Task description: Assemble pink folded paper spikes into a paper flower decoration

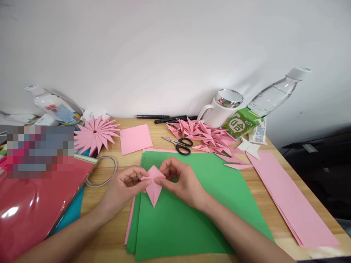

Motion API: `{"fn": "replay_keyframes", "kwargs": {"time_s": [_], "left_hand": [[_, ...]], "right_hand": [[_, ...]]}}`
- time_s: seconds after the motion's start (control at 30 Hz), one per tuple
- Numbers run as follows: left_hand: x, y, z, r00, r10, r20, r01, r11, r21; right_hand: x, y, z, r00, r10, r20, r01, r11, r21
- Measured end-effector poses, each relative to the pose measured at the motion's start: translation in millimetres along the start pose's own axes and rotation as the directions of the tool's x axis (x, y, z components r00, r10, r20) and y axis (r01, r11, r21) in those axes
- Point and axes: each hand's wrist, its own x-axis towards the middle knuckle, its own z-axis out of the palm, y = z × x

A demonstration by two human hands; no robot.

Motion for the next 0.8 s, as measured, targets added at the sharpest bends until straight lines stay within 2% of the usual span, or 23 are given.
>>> {"fn": "replay_keyframes", "kwargs": {"time_s": [0.33, 0.53, 0.67, 0.8], "left_hand": [[0.3, -2.9, -1.4, 1.000, -0.024, 0.012, 0.024, 0.999, -0.034], [-2.5, -4.1, 1.0, 0.994, 0.069, -0.081, -0.067, 0.997, 0.028], [-3.5, -2.6, 0.4, 0.991, 0.097, -0.092, -0.091, 0.994, 0.063], [-3.4, -2.0, -0.9, 0.990, 0.105, -0.093, -0.098, 0.992, 0.076]], "right_hand": [[-0.6, -5.1, -2.3, 0.998, 0.010, 0.067, -0.008, 1.000, -0.029], [-0.3, -1.5, 1.1, 0.999, -0.043, -0.017, 0.042, 0.998, -0.053], [-0.7, 0.5, 2.0, 0.996, -0.084, -0.021, 0.082, 0.992, -0.097], [-1.6, -0.5, 2.5, 0.982, -0.182, -0.057, 0.171, 0.974, -0.151]]}}
